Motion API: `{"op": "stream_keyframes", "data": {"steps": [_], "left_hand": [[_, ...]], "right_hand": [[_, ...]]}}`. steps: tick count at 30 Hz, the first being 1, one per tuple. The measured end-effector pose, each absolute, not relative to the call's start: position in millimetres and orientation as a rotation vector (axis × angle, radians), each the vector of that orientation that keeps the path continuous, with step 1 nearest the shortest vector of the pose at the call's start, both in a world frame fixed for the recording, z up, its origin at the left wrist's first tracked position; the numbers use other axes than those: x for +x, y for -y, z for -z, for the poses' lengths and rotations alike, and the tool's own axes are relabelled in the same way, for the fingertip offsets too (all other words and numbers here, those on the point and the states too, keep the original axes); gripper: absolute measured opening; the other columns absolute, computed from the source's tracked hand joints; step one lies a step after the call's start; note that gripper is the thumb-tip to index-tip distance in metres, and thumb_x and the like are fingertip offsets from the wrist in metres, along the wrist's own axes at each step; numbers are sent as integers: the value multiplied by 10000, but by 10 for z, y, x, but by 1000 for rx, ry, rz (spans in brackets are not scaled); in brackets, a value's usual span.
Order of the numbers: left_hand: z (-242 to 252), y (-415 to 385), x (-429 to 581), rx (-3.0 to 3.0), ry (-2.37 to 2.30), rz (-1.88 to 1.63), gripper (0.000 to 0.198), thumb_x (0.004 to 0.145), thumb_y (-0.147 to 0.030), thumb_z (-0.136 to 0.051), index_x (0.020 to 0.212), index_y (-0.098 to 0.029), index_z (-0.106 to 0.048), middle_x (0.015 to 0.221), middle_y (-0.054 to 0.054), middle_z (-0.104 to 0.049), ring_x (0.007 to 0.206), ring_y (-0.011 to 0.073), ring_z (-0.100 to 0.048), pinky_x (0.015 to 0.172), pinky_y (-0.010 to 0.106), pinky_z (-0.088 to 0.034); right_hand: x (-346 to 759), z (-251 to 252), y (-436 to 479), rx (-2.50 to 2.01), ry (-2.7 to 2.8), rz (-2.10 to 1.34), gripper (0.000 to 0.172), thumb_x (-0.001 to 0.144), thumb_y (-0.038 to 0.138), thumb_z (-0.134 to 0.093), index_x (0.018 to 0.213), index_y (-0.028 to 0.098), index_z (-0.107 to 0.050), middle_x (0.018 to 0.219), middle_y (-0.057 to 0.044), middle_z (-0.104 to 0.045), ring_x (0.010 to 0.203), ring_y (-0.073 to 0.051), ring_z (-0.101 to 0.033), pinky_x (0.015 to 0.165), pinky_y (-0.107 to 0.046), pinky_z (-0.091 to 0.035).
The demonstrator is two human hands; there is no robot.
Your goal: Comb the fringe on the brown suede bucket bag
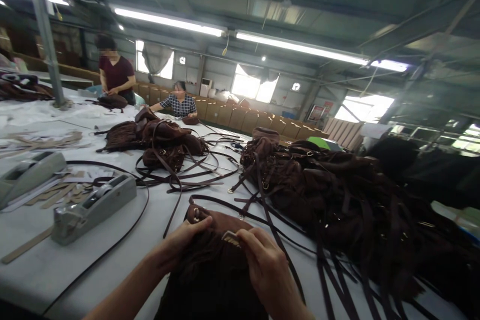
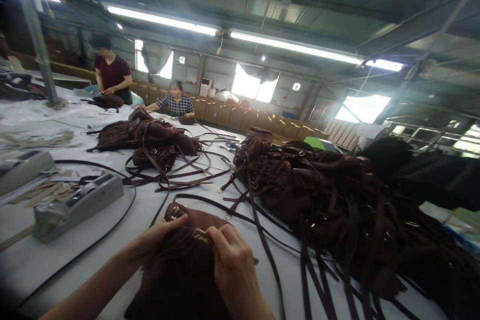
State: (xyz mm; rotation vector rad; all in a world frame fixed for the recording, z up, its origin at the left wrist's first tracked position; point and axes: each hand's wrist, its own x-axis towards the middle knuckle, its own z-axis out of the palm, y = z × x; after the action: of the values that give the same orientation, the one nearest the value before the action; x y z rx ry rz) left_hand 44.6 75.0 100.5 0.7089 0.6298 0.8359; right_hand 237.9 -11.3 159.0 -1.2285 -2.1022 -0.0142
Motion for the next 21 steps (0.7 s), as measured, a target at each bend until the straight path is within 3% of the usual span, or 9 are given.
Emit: {"op": "stream_keyframes", "data": {"steps": [4,10,16,21], "left_hand": [[-1005,-670,491,746,-567,-800,292,641,-259,-865,842,-98,-727,822,94,-752,721,174,-690,719,242,-531],[-846,-801,560,695,-722,-845,417,515,-349,-913,800,-102,-735,760,94,-757,676,198,-692,657,261,-538],[-803,-830,646,774,-779,-970,416,522,-309,-900,841,-101,-731,760,85,-756,664,187,-684,665,267,-540],[-698,-888,688,734,-839,-1037,363,529,-279,-867,818,-108,-730,741,88,-756,641,196,-684,642,280,-541]], "right_hand": [[2294,-1537,-73,-1353,2237,-3,202,961,64,-477,972,215,-611,861,-27,-600,809,-201,-563,708,-298,-408],[2221,-1378,-36,-1464,2510,74,267,833,-12,-524,904,232,-608,839,1,-633,798,-201,-558,725,-316,-361],[2192,-1381,162,-1610,2682,94,322,647,-26,-507,840,216,-599,826,-21,-677,771,-218,-617,685,-314,-376],[2238,-1046,224,-1582,2616,-52,276,677,38,-569,879,223,-607,837,2,-718,761,-205,-675,638,-286,-387]]}}
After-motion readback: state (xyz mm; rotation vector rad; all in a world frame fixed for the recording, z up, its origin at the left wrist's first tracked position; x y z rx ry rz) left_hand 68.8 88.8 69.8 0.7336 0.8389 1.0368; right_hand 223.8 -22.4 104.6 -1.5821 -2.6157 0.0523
